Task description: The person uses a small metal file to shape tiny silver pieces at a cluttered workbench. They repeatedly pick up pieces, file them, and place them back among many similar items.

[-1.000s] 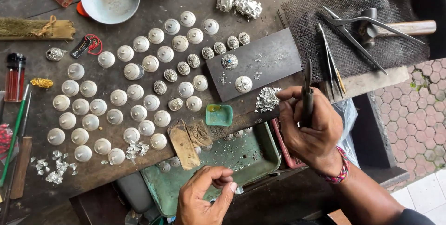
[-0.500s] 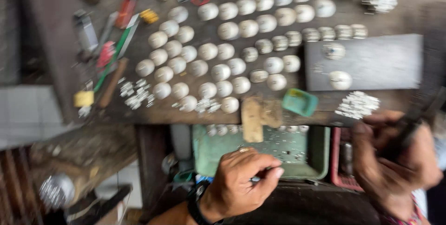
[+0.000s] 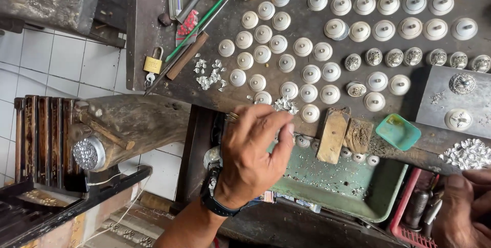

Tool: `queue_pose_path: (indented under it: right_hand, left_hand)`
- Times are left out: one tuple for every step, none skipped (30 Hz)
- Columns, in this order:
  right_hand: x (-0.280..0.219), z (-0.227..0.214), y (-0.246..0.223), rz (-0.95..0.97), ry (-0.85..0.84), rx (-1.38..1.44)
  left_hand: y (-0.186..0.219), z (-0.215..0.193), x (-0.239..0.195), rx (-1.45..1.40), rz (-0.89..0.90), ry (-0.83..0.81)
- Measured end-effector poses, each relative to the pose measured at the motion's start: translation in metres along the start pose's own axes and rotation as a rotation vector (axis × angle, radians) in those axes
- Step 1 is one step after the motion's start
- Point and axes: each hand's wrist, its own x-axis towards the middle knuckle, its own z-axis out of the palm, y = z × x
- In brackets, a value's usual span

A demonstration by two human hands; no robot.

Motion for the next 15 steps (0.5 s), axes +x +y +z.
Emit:
queue_pose_path:
  right_hand:
    - [0.001,-0.001,-0.003,0.052,-0.015,-0.067]
    - [0.001,-0.001,-0.005,0.104,-0.028,-0.133]
    - [0.001,-0.001,-0.005,0.105,-0.028,-0.133]
    - [0.001,-0.001,-0.005,0.102,-0.026,-0.112]
    - [0.001,-0.001,-0.006,0.099,-0.024,-0.090]
    - [0.000,0.000,-0.002,0.100,-0.023,-0.089]
    - [-0.001,0.000,0.002,0.093,-0.019,-0.080]
    - [-0.002,0.001,0.006,0.085,-0.015,-0.072]
    - [-0.003,0.001,0.004,0.085,-0.014,-0.070]
    - [-0.004,0.002,0.002,0.098,0.011,-0.070]
    - [-0.006,0.003,0.000,0.111,0.036,-0.070]
    - [-0.007,0.003,-0.001,0.111,0.037,-0.069]
    - [-0.007,0.003,-0.001,0.098,0.040,-0.055]
    - [-0.008,0.003,-0.002,0.084,0.043,-0.041]
    - [-0.007,0.003,-0.007,0.084,0.044,-0.040]
  left_hand:
    - [0.002,-0.004,0.004,0.063,-0.022,-0.015]
    - [0.003,-0.008,0.008,0.126,-0.043,-0.031]
    - [0.002,-0.007,0.008,0.125,-0.043,-0.032]
    - [0.001,-0.007,0.008,0.143,-0.049,-0.051]
    - [0.000,-0.006,0.007,0.160,-0.055,-0.069]
    - [-0.001,-0.005,0.007,0.161,-0.054,-0.069]
    - [-0.003,-0.003,0.007,0.142,-0.043,-0.075]
    - [-0.004,-0.002,0.007,0.122,-0.031,-0.080]
    - [-0.005,-0.001,0.006,0.123,-0.030,-0.079]
    - [-0.005,-0.001,0.006,0.118,-0.017,-0.078]
    - [-0.006,0.000,0.006,0.113,-0.004,-0.077]
    - [-0.007,0.001,0.006,0.113,-0.002,-0.077]
    - [-0.008,0.001,0.006,0.117,0.004,-0.080]
    - [-0.009,0.002,0.005,0.121,0.009,-0.083]
    - [-0.009,0.003,0.005,0.120,0.011,-0.084]
